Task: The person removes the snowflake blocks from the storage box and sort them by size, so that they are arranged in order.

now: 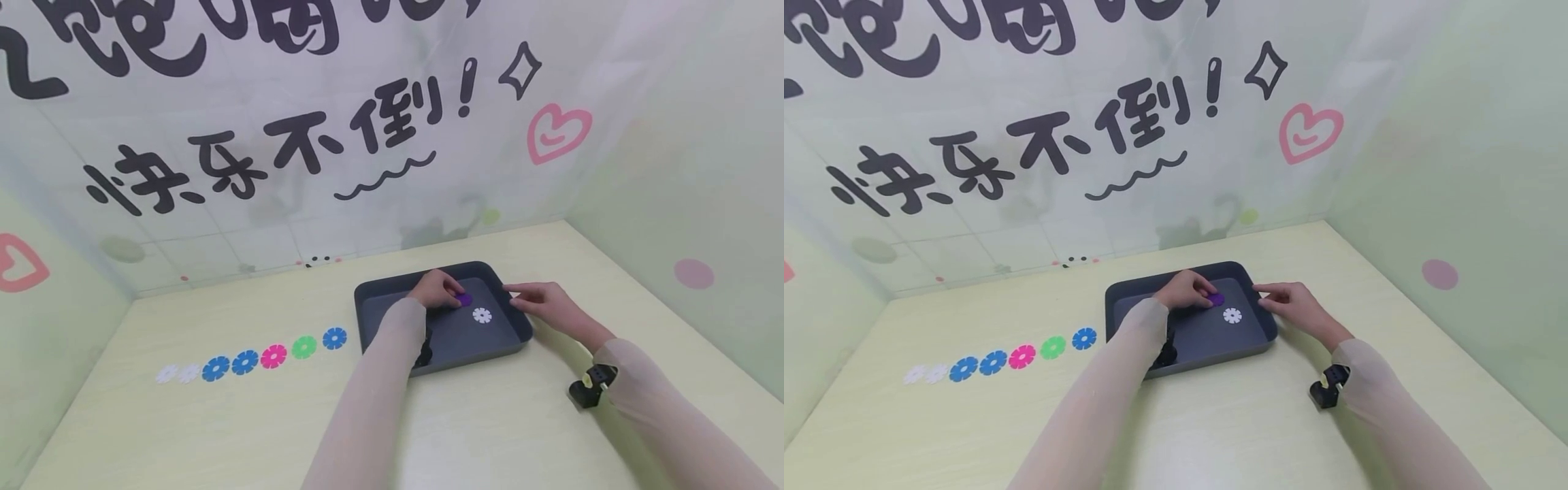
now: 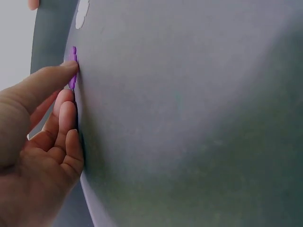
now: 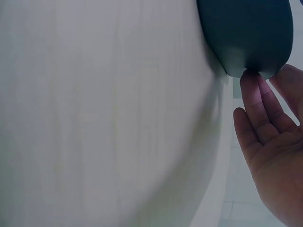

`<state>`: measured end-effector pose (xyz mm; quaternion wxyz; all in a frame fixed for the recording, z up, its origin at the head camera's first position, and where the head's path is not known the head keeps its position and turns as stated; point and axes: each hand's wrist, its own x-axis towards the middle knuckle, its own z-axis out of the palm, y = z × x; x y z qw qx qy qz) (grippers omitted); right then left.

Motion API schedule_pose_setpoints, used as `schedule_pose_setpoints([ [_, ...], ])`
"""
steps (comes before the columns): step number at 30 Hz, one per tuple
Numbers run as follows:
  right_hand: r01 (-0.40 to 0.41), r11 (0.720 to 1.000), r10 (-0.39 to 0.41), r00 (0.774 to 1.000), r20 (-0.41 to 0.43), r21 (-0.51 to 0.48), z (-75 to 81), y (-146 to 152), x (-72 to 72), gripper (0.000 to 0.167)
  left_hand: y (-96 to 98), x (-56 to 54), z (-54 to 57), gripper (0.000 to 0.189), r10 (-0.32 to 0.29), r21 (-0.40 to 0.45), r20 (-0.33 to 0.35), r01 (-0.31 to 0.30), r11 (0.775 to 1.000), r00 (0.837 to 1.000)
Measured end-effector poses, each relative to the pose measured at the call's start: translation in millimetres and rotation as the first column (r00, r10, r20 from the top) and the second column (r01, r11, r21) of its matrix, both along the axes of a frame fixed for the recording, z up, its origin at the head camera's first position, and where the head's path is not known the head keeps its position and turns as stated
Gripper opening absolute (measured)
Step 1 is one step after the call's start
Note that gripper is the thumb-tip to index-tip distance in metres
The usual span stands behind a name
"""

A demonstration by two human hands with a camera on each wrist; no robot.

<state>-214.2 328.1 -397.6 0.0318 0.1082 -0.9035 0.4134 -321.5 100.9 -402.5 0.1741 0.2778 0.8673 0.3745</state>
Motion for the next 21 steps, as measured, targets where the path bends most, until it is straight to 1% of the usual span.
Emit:
schedule_pose_setpoints([
  [3,0.003,1.0,-0.002,1.0,0.006,-0.004,0.1,0.3,0.6,0.037,1.5,-0.3,-1.2,0.022,0.007,0.002,-0.01,-0.007,1.0,1.0],
  [8,-0.01,1.0,0.01,1.0,0.012,-0.014,0.4,0.0,0.6,0.037,3.8,-0.8,-3.2,0.018,0.038,-0.005,-0.039,-0.038,0.999,0.999],
  [13,-0.016,1.0,0.016,1.0,0.008,-0.01,-0.1,0.1,-0.2,0.037,4.6,-1.0,-3.9,0.023,0.06,-0.001,-0.04,-0.06,0.998,0.997],
  [17,-0.015,1.0,0.015,1.0,0.004,-0.011,-0.5,0.8,-0.8,0.036,4.4,-2.0,-4.4,0.027,0.057,0.005,-0.029,-0.057,0.998,0.998],
  [21,-0.017,1.0,0.017,1.0,-0.003,-0.008,-1.3,1.3,-1.4,0.036,3.8,-0.5,-1.5,0.026,0.04,-0.009,-0.018,-0.04,0.999,0.999],
])
